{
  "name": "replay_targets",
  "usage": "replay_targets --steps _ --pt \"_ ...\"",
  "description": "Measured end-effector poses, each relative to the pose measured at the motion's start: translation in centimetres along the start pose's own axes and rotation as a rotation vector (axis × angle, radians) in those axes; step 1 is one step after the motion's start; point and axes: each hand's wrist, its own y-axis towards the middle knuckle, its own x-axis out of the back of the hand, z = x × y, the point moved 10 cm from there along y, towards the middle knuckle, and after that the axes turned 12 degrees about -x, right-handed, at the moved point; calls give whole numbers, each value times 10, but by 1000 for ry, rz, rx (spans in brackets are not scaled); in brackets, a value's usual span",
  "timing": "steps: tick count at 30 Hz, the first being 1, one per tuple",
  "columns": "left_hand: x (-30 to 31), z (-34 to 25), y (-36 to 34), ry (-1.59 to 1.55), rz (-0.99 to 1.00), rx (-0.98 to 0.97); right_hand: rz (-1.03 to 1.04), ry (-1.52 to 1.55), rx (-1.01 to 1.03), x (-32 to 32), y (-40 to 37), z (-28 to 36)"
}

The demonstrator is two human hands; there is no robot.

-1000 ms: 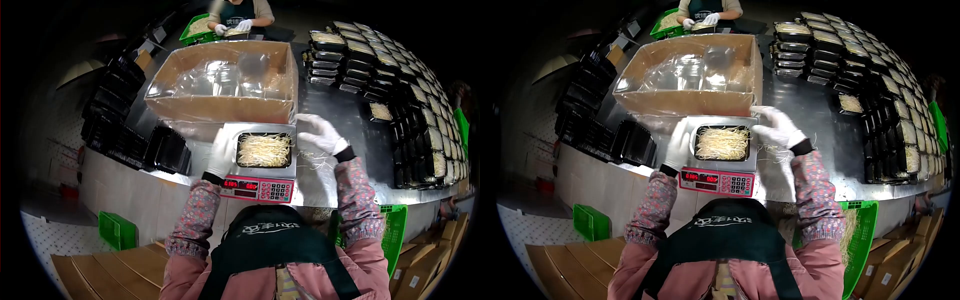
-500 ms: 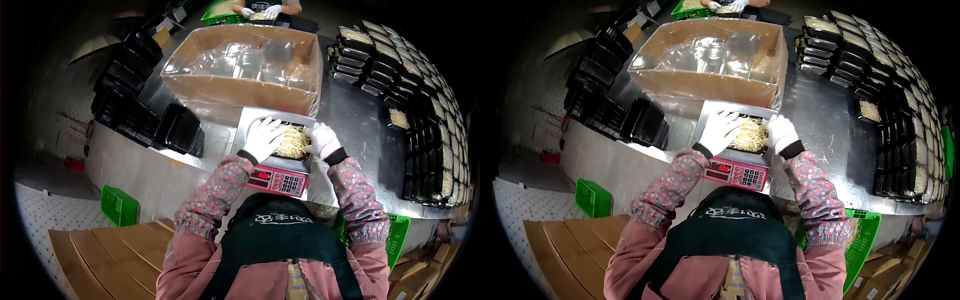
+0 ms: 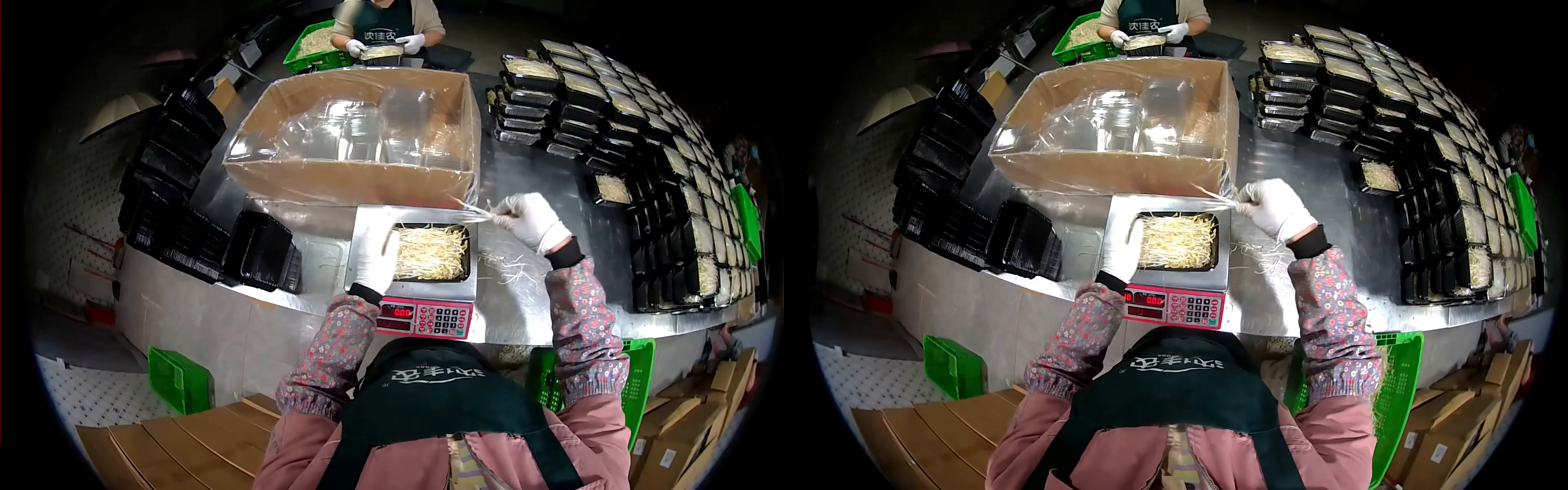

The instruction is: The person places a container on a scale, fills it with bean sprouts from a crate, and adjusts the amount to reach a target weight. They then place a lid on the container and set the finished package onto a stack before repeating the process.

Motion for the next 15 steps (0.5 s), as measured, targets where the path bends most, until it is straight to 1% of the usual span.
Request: replay_targets --steps 1,2,5,6,7,9,10,11,12,13,14,15 --pt "9 10 -2 -46 -76 46 12 43 -10 10 -2 13" --pt "22 -1 3 -23 -61 68 18 83 -6 18 -6 28" --pt "12 60 -26 -146 -137 273 69 475 95 1 -6 53" --pt "6 73 -34 -257 -159 313 89 476 117 -11 -6 64" --pt "-3 83 -41 -369 -180 353 60 422 157 -25 -4 73" --pt "-16 95 -49 -596 -220 429 58 284 222 -80 4 66" --pt "-18 91 -47 -619 -182 472 86 53 181 -104 7 54" --pt "-13 90 -49 -616 -174 467 113 -178 138 -124 8 43" --pt "-7 91 -54 -613 -170 461 156 -127 128 -129 7 33" --pt "-1 84 -52 -609 -168 458 156 -37 90 -128 7 24" --pt "0 80 -56 -747 -213 518 152 -21 128 -124 5 20" --pt "3 78 -60 -715 -182 509 149 0 163 -116 1 24"
